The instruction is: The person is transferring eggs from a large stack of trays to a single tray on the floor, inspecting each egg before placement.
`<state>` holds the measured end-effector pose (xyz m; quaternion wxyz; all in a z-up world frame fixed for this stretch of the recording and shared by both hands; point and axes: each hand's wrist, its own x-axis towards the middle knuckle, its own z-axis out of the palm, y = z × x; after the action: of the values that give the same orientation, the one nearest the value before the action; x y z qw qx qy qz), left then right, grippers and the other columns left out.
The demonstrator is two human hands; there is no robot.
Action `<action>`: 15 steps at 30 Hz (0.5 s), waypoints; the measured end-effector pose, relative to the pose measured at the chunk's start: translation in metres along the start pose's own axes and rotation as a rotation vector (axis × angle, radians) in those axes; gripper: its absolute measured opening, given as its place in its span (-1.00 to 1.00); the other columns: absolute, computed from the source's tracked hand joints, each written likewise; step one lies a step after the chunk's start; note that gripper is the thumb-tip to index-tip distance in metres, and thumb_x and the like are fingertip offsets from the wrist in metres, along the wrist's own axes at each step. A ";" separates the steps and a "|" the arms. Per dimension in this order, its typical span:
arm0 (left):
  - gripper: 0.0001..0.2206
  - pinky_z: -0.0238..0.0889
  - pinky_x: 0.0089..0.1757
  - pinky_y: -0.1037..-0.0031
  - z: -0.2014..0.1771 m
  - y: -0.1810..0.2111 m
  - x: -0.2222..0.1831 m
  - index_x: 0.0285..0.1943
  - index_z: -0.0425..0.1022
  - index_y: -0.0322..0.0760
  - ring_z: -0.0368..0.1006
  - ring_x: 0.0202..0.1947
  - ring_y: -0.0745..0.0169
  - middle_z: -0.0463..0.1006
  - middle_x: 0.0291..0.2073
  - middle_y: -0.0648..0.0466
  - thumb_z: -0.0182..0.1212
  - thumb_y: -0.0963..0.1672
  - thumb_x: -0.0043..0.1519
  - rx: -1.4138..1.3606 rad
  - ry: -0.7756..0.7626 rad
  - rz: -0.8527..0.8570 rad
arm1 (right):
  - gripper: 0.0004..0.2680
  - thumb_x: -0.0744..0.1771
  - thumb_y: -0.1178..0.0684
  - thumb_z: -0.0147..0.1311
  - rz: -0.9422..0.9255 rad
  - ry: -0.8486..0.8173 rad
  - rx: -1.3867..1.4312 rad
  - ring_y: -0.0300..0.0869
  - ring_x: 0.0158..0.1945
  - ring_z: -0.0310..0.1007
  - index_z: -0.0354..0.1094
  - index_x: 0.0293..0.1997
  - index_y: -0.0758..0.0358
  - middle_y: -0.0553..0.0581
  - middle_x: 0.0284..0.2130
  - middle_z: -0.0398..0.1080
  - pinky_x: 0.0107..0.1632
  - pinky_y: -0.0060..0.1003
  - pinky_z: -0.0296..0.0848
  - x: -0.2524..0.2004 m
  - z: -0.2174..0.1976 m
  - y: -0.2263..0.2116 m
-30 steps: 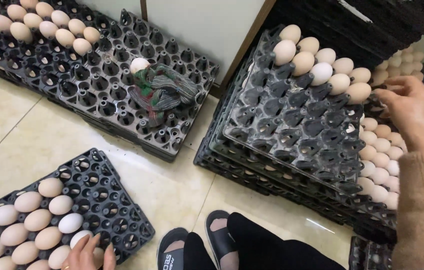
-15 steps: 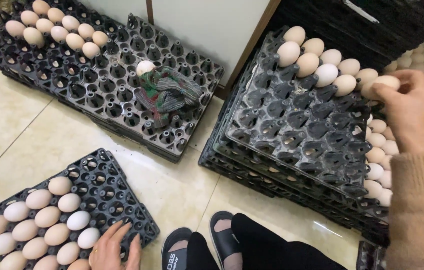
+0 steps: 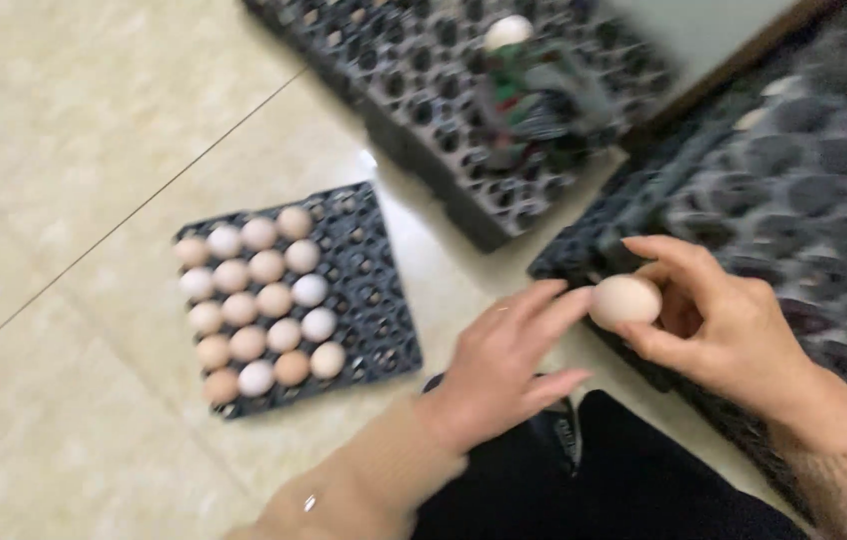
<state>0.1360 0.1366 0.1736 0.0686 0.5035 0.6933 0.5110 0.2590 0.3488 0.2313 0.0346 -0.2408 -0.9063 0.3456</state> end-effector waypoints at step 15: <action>-0.67 0.42 -0.06 0.35 -0.012 -0.040 -0.062 0.05 0.44 -0.29 0.54 -0.09 0.03 0.53 0.00 -0.03 0.32 -0.16 0.11 0.091 0.077 -0.119 | -0.31 0.16 -0.05 0.34 -0.136 -0.370 -0.257 -0.28 -0.57 0.61 0.05 0.46 -0.10 0.01 -0.27 0.63 -0.61 -0.39 0.60 0.012 0.064 -0.011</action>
<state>0.1331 0.0826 0.1224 0.0495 0.4439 0.7466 0.4930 0.2293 0.3086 0.1883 -0.1398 -0.1144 -0.9479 0.2623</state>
